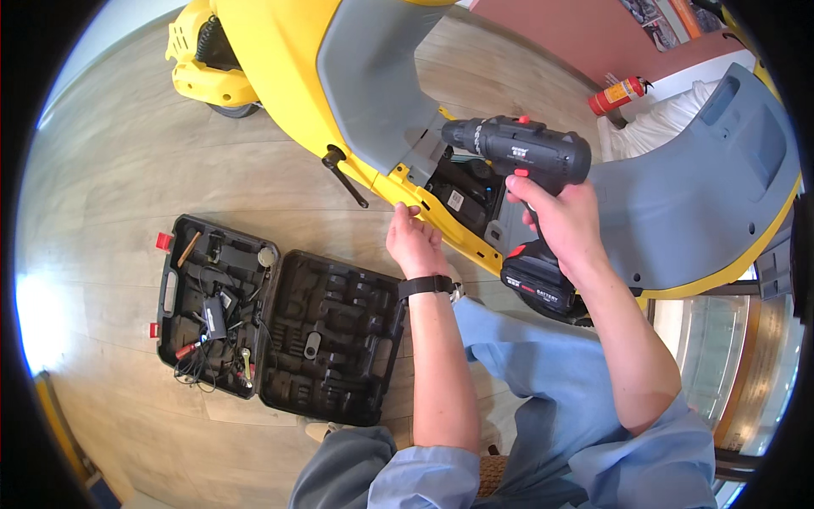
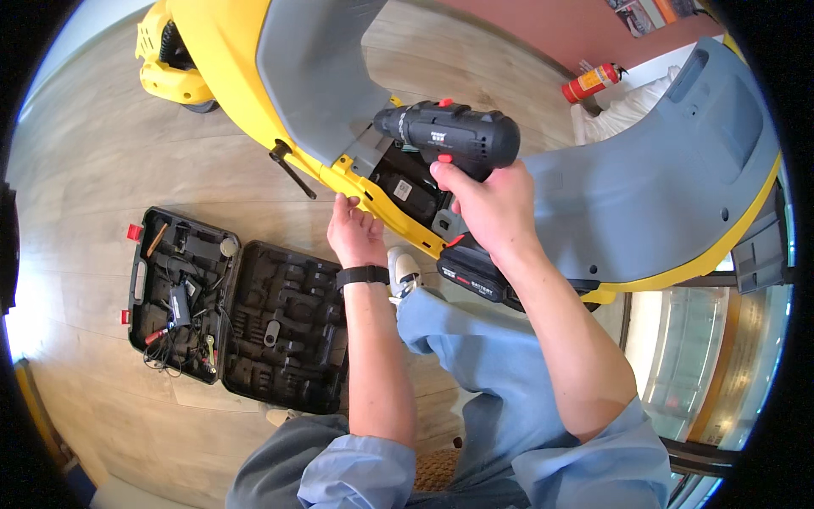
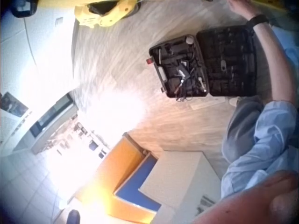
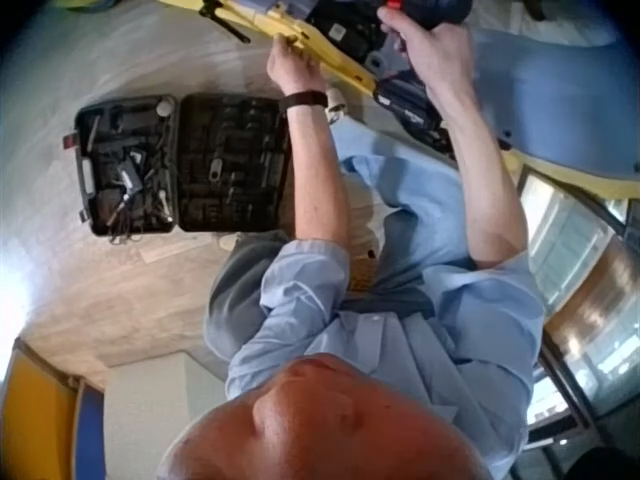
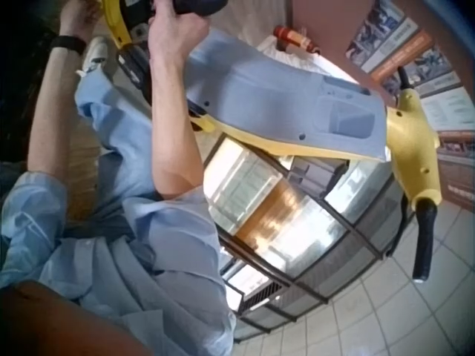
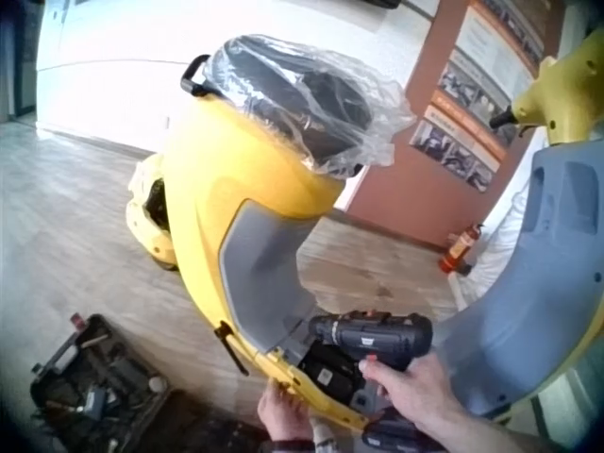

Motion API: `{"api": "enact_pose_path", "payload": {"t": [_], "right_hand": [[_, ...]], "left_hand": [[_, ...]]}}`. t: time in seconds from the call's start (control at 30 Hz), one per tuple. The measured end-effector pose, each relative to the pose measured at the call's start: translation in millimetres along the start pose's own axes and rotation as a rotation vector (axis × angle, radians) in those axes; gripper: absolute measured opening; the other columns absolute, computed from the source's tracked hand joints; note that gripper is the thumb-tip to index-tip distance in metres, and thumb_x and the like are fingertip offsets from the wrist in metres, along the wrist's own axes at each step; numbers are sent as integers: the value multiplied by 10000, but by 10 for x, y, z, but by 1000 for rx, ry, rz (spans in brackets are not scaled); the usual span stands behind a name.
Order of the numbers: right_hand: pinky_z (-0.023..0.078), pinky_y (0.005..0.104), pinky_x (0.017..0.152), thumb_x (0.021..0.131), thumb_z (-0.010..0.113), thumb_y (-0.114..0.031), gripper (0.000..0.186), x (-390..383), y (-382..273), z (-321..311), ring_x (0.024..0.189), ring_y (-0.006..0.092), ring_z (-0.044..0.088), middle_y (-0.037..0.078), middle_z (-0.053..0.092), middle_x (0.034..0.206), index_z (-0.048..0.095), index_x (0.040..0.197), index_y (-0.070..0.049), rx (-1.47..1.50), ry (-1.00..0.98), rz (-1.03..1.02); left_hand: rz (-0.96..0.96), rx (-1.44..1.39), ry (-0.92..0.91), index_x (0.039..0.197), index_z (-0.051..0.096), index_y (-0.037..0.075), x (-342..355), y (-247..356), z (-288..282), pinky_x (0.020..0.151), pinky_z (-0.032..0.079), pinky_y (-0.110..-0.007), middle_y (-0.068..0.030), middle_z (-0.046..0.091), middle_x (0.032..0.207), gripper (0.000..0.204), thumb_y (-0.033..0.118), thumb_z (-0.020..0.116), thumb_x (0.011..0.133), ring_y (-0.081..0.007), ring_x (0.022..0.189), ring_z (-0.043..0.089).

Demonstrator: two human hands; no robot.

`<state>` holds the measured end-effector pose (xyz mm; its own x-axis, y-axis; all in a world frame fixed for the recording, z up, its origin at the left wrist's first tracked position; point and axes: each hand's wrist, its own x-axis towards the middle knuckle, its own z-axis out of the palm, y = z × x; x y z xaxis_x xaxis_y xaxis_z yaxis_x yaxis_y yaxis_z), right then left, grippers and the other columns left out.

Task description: Using a power drill and hand tools to remove or install parts on a yellow scooter.

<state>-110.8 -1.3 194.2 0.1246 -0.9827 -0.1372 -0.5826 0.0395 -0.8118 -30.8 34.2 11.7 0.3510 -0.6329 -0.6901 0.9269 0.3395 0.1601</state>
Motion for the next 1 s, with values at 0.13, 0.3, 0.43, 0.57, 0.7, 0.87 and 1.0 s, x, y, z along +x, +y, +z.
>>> {"api": "enact_pose_path", "payload": {"t": [0.13, 0.3, 0.43, 0.57, 0.7, 0.87, 1.0], "right_hand": [[465, 252, 511, 738, 735, -165, 257, -25, 61, 68, 532, 104, 570, 48, 656, 710, 673, 944, -25, -125, -16, -78], [472, 274, 516, 730, 746, -166, 273, -47, 102, 100, 535, 124, 584, 54, 657, 696, 669, 945, -16, -170, -74, -141], [460, 268, 507, 736, 750, -193, 276, -35, 140, 121, 534, 108, 571, 40, 656, 700, 671, 939, -23, -159, -41, -102], [428, 224, 510, 760, 732, -235, 249, -71, -24, 8, 551, 71, 543, 29, 663, 736, 679, 920, -50, -56, 64, 8], [419, 224, 524, 794, 702, -267, 313, -47, -20, 16, 576, 66, 527, 60, 669, 802, 630, 1013, -55, 6, 75, 56], [402, 213, 496, 807, 704, -243, 304, -27, 95, 72, 545, 67, 514, 68, 670, 809, 622, 1028, -51, 51, 55, 97], [392, 211, 496, 817, 703, -254, 322, -64, -14, -220, 541, 58, 497, 70, 663, 822, 612, 1044, -44, -70, 104, -22]], "left_hand": [[35, 50, 3, 837, 539, 41, -13, 29, 7, 437, 200, -232, 75, 286, 560, 235, 242, 493, 950, -41, 457, 251], [3, 66, 29, 870, 528, 57, -12, 45, -6, 437, 242, -223, 65, 320, 578, 208, 252, 504, 937, -50, 462, 280], [35, 44, 74, 814, 513, 54, 28, 23, -71, 440, 238, -232, 61, 340, 590, 197, 220, 489, 917, -40, 470, 293], [124, 41, 123, 852, 541, 46, 65, -191, -53, 518, 384, -264, -10, 467, 702, 107, 122, 466, 864, -115, 586, 444], [175, -83, 180, 945, 518, 38, 28, -234, -94, 579, 453, -274, -27, 486, 741, 142, 36, 402, 863, -127, 616, 471], [376, 46, 158, 1000, 512, 19, 97, -226, -290, 728, 515, -328, -88, 566, 908, 282, -111, 340, 819, -179, 772, 564], [308, -121, 180, 1028, 484, -12, 14, -454, -46, 850, 539, -342, -119, 582, 1005, 176, -78, 389, 896, -217, 927, 613]]}}
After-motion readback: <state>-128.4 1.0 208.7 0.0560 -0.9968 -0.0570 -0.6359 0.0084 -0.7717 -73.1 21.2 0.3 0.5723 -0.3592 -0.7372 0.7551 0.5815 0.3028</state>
